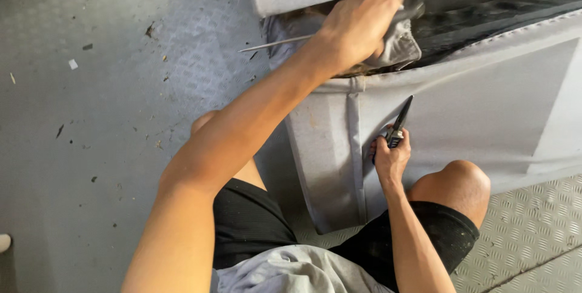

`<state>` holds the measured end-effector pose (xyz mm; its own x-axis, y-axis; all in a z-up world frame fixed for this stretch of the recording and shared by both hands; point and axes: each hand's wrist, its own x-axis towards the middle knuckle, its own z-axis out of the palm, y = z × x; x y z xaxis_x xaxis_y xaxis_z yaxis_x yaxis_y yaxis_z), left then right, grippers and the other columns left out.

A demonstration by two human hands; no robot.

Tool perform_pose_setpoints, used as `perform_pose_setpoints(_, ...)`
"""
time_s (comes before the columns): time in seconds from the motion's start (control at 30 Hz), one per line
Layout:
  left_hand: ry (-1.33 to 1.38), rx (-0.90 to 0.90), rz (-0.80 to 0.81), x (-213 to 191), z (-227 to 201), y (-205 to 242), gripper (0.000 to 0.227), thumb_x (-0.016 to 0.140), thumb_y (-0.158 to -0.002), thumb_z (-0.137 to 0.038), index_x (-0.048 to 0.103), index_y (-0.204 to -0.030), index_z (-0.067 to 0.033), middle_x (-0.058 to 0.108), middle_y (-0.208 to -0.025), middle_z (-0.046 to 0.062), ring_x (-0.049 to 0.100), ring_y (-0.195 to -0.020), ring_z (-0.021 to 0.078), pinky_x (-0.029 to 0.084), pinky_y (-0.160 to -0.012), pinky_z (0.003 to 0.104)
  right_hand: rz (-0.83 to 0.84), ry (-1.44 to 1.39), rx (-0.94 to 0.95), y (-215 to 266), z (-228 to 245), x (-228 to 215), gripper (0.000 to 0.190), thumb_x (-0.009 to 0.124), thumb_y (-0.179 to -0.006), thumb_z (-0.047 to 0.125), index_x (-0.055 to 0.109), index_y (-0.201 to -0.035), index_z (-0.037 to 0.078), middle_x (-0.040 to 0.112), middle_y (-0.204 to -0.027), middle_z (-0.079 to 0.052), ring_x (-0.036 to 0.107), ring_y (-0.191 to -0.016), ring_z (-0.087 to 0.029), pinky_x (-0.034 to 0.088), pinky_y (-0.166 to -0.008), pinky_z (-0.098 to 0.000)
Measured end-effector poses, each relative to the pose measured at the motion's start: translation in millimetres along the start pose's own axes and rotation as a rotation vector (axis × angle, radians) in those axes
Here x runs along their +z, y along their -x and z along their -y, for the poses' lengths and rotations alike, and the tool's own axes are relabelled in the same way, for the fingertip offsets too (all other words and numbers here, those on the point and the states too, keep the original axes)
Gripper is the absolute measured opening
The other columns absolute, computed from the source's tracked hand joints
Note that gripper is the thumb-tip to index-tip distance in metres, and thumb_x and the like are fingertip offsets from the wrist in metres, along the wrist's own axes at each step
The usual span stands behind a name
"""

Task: The person uses a hammer and a flathead screwdriver to pry out staples from the underside of a grey upholstered furniture piece. The person repeatedly positions the screwdriver under the staples and strikes it with the hammer to loosen and remove them.

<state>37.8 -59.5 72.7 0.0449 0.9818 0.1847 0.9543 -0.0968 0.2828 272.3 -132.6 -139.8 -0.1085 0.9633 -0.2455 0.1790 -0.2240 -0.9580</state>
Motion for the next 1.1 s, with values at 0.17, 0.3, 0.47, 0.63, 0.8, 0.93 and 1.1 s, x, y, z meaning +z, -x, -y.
perform_pose_setpoints(0.17,-0.146,-0.093,0.074,-8,2,35,0.009,0.070,-0.081,0.009,0.073,-0.082,0.0005,0.075,-0.080,0.019,0.077,-0.068,0.0277,0.063,-0.057,0.038,-0.009,0.035,0.002,0,-2,1,0.031,0.062,-0.092,0.001,0.059,-0.122,0.006,0.069,-0.076,-0.007,0.068,-0.063,-0.015,0.056,-0.052,-0.0298)
perform_pose_setpoints(0.3,0.006,-0.211,0.109,-12,7,44,0.018,0.069,-0.093,-0.004,0.073,-0.076,-0.0024,0.076,-0.070,0.013,0.078,-0.066,0.0227,0.061,-0.061,0.036,-0.022,0.046,-0.019,1,-2,-1,0.032,0.061,-0.092,0.002,0.059,-0.123,0.005,0.070,-0.076,-0.008,0.070,-0.064,-0.015,0.056,-0.053,-0.0293)
perform_pose_setpoints(0.47,-0.135,-0.119,-0.106,-1,8,33,0.004,0.073,-0.084,-0.002,0.072,-0.080,-0.0015,0.074,-0.072,0.017,0.076,-0.065,0.0277,0.061,-0.053,0.039,-0.031,0.064,-0.023,2,-3,2,0.034,0.061,-0.091,0.002,0.058,-0.125,0.006,0.071,-0.077,-0.007,0.070,-0.065,-0.014,0.056,-0.054,-0.0289)
perform_pose_setpoints(0.63,-0.125,-0.062,-0.139,5,15,30,0.007,0.075,-0.080,0.001,0.075,-0.086,-0.0024,0.074,-0.076,0.017,0.076,-0.068,0.0296,0.061,-0.057,0.041,-0.051,0.070,-0.003,2,-3,1,0.033,0.062,-0.091,0.003,0.059,-0.124,0.006,0.070,-0.077,-0.008,0.069,-0.064,-0.015,0.055,-0.054,-0.0298)
perform_pose_setpoints(0.8,0.030,0.005,-0.102,10,0,28,0.027,0.084,-0.071,-0.018,0.075,-0.091,-0.0017,0.074,-0.090,0.016,0.074,-0.071,0.0266,0.060,-0.059,0.038,-0.054,0.072,0.026,3,0,3,0.033,0.062,-0.091,0.004,0.059,-0.123,0.007,0.070,-0.077,-0.008,0.070,-0.065,-0.014,0.056,-0.054,-0.0301)
perform_pose_setpoints(0.93,-0.042,-0.034,0.019,19,-11,24,0.027,0.082,-0.077,-0.020,0.074,-0.096,-0.0027,0.073,-0.095,0.014,0.074,-0.077,0.0256,0.062,-0.067,0.036,-0.051,0.078,0.023,5,1,2,0.033,0.062,-0.090,0.004,0.060,-0.123,0.007,0.071,-0.078,-0.007,0.071,-0.066,-0.014,0.057,-0.055,-0.0294)
perform_pose_setpoints(1.1,0.046,-0.166,0.113,21,-6,19,0.012,0.079,-0.091,-0.019,0.076,-0.097,-0.0087,0.076,-0.094,0.011,0.076,-0.079,0.0227,0.061,-0.071,0.039,-0.042,0.066,0.037,3,1,2,0.031,0.061,-0.092,0.004,0.060,-0.123,0.007,0.070,-0.077,-0.008,0.070,-0.065,-0.015,0.057,-0.056,-0.0304)
